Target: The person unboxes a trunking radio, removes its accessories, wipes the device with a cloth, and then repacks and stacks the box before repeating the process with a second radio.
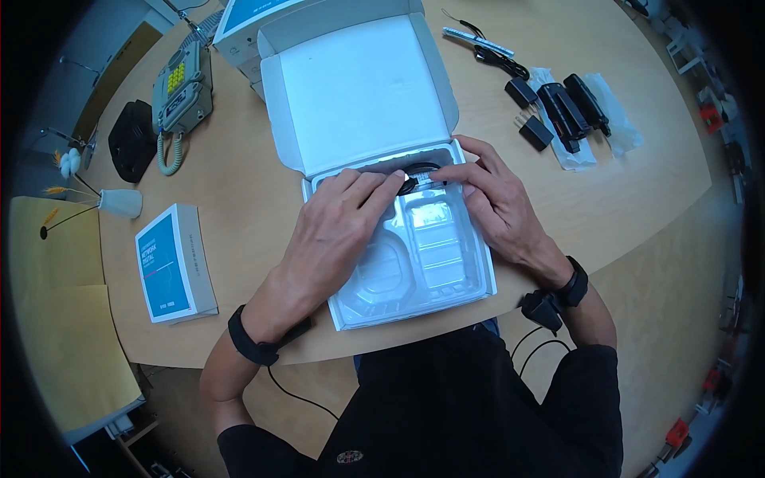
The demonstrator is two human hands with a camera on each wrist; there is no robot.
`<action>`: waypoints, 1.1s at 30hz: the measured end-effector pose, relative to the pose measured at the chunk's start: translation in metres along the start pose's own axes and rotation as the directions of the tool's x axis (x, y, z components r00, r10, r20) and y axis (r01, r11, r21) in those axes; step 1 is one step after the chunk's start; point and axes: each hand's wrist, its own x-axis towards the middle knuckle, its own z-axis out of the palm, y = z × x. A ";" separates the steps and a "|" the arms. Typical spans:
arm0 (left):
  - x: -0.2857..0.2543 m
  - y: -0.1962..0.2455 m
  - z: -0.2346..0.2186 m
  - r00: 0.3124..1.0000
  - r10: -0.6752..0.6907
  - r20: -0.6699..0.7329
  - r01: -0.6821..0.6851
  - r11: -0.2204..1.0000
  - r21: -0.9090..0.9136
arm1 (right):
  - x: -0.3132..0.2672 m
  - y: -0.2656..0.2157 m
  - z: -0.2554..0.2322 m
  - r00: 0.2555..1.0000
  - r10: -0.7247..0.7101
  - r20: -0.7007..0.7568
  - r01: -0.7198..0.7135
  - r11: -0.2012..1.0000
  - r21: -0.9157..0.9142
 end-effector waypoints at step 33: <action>-0.038 -0.030 0.032 0.685 -0.724 -0.085 0.300 0.387 -0.872 | 0.001 0.001 0.002 0.999 0.008 -0.037 -0.005 0.997 0.076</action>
